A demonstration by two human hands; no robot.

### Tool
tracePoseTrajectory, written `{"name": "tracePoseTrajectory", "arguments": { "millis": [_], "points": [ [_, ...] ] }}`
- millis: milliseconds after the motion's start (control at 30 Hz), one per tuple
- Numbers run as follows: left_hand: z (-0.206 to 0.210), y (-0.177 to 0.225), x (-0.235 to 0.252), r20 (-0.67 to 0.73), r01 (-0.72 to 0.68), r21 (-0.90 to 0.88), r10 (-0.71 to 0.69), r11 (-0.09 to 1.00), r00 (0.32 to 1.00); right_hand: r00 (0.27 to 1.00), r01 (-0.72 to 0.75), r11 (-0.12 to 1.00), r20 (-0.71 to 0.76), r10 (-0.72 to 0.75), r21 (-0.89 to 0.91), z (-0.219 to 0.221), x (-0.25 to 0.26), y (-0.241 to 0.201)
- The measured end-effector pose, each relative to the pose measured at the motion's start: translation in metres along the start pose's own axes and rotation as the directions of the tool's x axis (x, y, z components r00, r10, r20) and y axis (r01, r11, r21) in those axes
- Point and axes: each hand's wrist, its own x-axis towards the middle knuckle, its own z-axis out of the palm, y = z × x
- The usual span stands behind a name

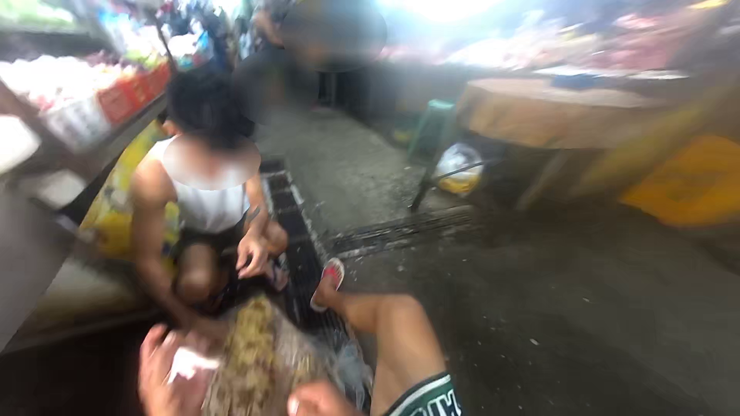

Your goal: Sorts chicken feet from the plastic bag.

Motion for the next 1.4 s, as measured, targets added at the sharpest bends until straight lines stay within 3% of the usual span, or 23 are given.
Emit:
{"name": "tracePoseTrajectory", "arguments": {
  "millis": [100, 233, 467, 533, 600, 667, 733, 800, 867, 933, 1067, 1133, 1200, 1400],
  "points": [
    [0.007, -0.004, -0.003, 0.108, 0.08, -0.143, -0.064, 0.986, 0.992, 0.986, -0.159, 0.971, 0.082, 0.147, 0.176, -0.002, 0.012, 0.015],
    [-0.022, -0.023, -0.006, 0.175, 0.15, -0.188, -0.117, 0.971, 0.978, 0.938, -0.342, 0.9, 0.155, 0.31, 0.269, 0.004, 0.017, 0.059],
    [-0.064, -0.043, -0.003, 0.084, 0.231, -0.193, -0.218, 0.954, 0.972, 0.734, -0.673, 0.705, 0.084, 0.674, 0.223, 0.001, -0.004, 0.16],
    [-0.083, -0.047, -0.003, 0.101, 0.269, -0.127, -0.257, 0.955, 0.961, 0.692, -0.715, 0.674, 0.05, 0.72, 0.186, -0.002, 0.003, 0.171],
    [-0.111, -0.043, -0.004, 0.056, 0.37, 0.049, -0.372, 0.928, 0.927, 0.685, -0.725, 0.677, 0.036, 0.727, 0.128, -0.005, 0.011, 0.175],
    [-0.141, -0.043, 0.001, -0.158, 0.497, 0.226, -0.472, 0.838, 0.867, 0.701, -0.713, 0.699, 0.041, 0.712, 0.057, -0.007, 0.02, 0.18],
    [-0.168, -0.056, 0.007, -0.455, 0.632, 0.36, -0.462, 0.686, 0.761, 0.694, -0.717, 0.696, 0.056, 0.718, -0.035, -0.006, 0.024, 0.186],
    [-0.198, -0.084, 0.006, -0.634, 0.745, 0.457, -0.409, 0.487, 0.656, 0.657, -0.735, 0.663, 0.089, 0.748, -0.146, -0.004, 0.026, 0.19],
    [-0.223, -0.121, -0.005, -0.732, 0.824, 0.501, -0.379, 0.265, 0.567, 0.633, -0.723, 0.645, 0.137, 0.762, -0.247, -0.003, 0.027, 0.19],
    [-0.241, -0.161, -0.019, -0.778, 0.839, 0.541, -0.344, 0.059, 0.526, 0.62, -0.702, 0.648, 0.193, 0.76, -0.295, -0.003, 0.029, 0.188],
    [-0.248, -0.214, -0.037, -0.829, 0.695, 0.558, -0.259, -0.454, 0.496, 0.585, -0.711, 0.63, 0.235, 0.776, -0.313, -0.004, 0.034, 0.185],
    [-0.255, -0.227, -0.046, -0.839, 0.665, 0.524, -0.187, -0.532, 0.512, 0.58, -0.713, 0.628, 0.24, 0.779, -0.313, -0.005, 0.037, 0.185],
    [-0.265, -0.231, -0.05, -0.831, 0.654, 0.53, -0.175, -0.539, 0.528, 0.574, -0.716, 0.621, 0.236, 0.784, -0.319, -0.006, 0.038, 0.185],
    [-0.283, -0.216, -0.046, -0.736, 0.56, 0.675, -0.389, -0.481, 0.554, 0.592, -0.688, 0.647, 0.263, 0.762, -0.328, 0.001, 0.035, 0.188]
  ]
}}
